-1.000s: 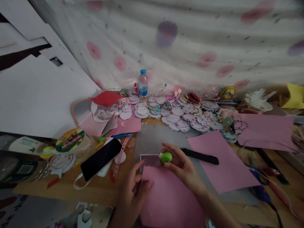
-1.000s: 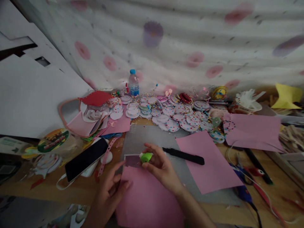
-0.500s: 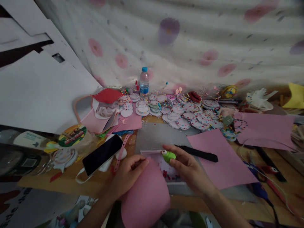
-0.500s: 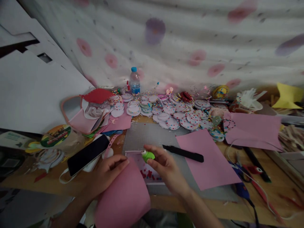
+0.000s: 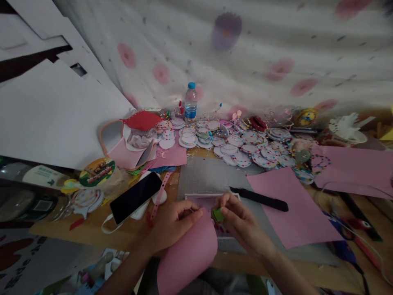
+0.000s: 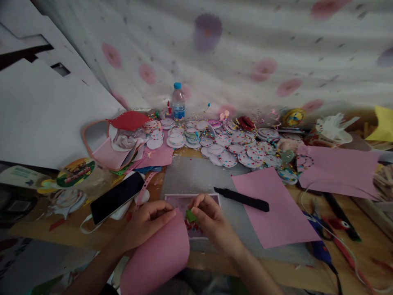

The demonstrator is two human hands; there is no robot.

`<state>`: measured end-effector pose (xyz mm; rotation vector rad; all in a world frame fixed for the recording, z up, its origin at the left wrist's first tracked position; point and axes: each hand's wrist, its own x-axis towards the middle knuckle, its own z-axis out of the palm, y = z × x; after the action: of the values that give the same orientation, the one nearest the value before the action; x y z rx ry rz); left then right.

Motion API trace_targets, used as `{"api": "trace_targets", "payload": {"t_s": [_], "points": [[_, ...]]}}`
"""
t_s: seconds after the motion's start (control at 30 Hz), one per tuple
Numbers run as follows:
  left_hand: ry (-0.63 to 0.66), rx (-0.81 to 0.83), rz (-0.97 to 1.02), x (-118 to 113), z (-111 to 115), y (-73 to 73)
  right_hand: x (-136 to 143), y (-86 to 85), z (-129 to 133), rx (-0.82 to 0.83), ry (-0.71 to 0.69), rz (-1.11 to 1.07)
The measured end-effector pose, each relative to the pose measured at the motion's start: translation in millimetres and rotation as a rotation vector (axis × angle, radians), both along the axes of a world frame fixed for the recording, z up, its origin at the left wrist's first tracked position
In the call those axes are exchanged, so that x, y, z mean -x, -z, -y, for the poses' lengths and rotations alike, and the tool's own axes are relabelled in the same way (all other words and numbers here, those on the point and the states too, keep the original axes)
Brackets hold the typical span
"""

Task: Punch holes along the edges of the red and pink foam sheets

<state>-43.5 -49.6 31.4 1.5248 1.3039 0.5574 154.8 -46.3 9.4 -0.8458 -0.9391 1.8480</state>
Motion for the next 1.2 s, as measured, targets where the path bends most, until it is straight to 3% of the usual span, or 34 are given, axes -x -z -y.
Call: {"api": "trace_targets", "payload": {"t_s": [0.1,0.27,0.47,0.73,0.87,1.07,1.2], "points": [[0.0,0.002,0.022,-2,0,-1.4,-5,-4.0,-1,-0.037,-0.039,0.149],[-0.024,-0.093,-0.036,-5,6,-6.1,-12,-9.7,-5,0.057,-0.159,0.284],[-0.074,-0.208,-0.146,-10,16,-13.7,-13,-10.3,-6,-0.085,-0.15,0.393],[-0.056,-0.242,-0.204,-11,18,-15.0,-12,-22.9,-2,-0.235,-0.221,0.715],[-0.065,-0.209,-0.145,-13,17,-13.3,-13,-20.4,-2,-0.243,-0.249,0.71],[-0.078,-0.241,-0.128,-17,16,-9.7,-4,-6.5,2,-0.088,-0.208,0.448],[-0.161,-0.33,-0.132,19,4,-8.5,-6,6.4,2,-0.13,-0.049,0.56]]}}
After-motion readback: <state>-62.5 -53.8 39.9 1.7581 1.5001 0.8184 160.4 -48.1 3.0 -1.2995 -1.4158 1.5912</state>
